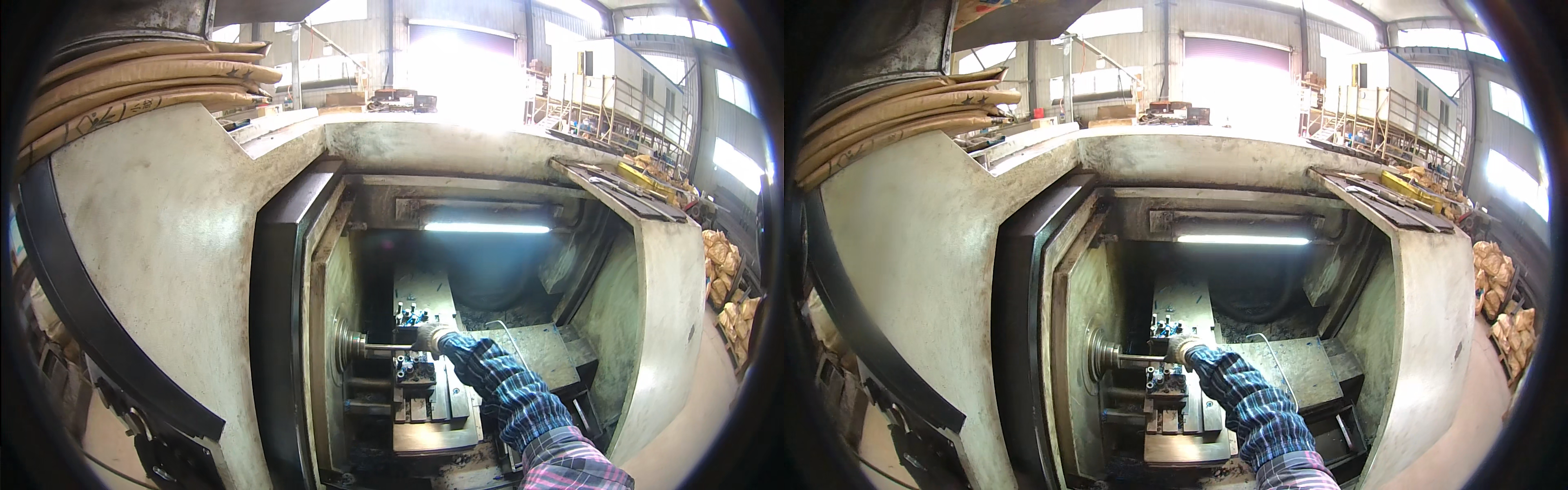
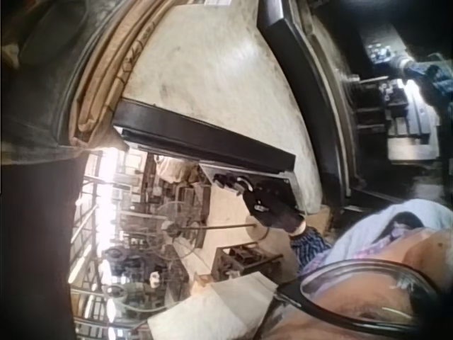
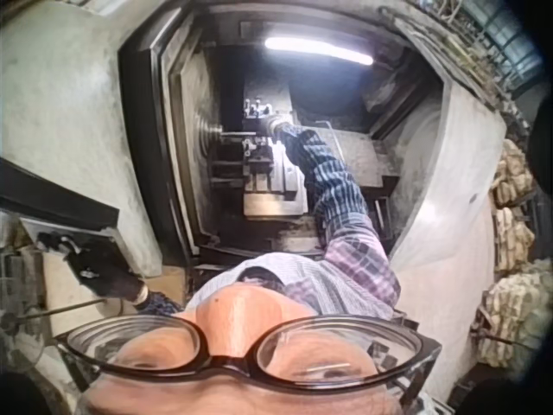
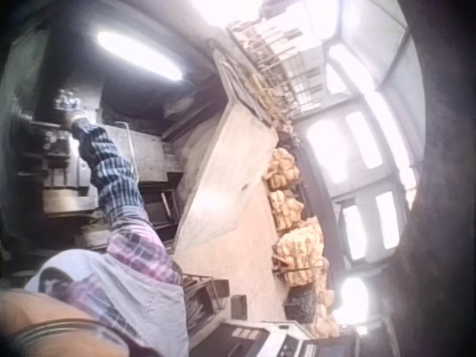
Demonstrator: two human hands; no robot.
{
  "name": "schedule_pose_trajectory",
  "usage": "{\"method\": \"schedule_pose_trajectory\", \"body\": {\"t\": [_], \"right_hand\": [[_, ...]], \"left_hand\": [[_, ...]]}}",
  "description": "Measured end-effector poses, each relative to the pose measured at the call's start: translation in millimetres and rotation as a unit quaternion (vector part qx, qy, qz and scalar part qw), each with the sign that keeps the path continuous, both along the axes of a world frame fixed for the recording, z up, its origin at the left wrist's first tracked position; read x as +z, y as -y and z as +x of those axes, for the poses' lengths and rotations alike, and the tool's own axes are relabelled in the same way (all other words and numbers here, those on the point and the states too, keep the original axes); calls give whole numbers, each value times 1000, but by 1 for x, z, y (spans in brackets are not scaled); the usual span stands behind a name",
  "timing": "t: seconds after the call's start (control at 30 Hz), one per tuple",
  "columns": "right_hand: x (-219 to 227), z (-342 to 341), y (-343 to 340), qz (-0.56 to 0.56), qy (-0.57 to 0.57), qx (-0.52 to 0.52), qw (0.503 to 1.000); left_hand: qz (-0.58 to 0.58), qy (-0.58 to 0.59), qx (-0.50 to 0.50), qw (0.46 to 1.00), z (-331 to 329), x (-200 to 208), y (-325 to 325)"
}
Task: The person operates a CNC lathe in a workshop, repeatedly loading metal rods into the chuck, starting the machine, and removing finished parts. They place the finished parts into a bin and continue the cycle with new rods.
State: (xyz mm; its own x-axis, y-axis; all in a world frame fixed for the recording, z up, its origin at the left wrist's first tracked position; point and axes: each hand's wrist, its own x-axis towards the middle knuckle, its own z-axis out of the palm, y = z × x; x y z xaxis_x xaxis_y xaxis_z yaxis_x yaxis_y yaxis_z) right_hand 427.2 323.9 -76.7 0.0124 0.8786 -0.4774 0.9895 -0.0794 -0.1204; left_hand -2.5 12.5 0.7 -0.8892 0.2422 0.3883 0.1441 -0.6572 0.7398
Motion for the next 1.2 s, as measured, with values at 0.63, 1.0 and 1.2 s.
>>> {"method": "schedule_pose_trajectory", "body": {"t": [0.63, 1.0, 1.2], "right_hand": [[-25, -76, 24, 175, -123, 140, 967], [1, -84, 43, 191, -132, -16, 973], [17, -91, 55, 220, -150, -14, 964]], "left_hand": [[-308, -338, 273, 847, -22, -2, 14], [-255, -484, 284, 787, 22, 0, 32], [-245, -408, 251, 843, 21, -5, 42]]}}
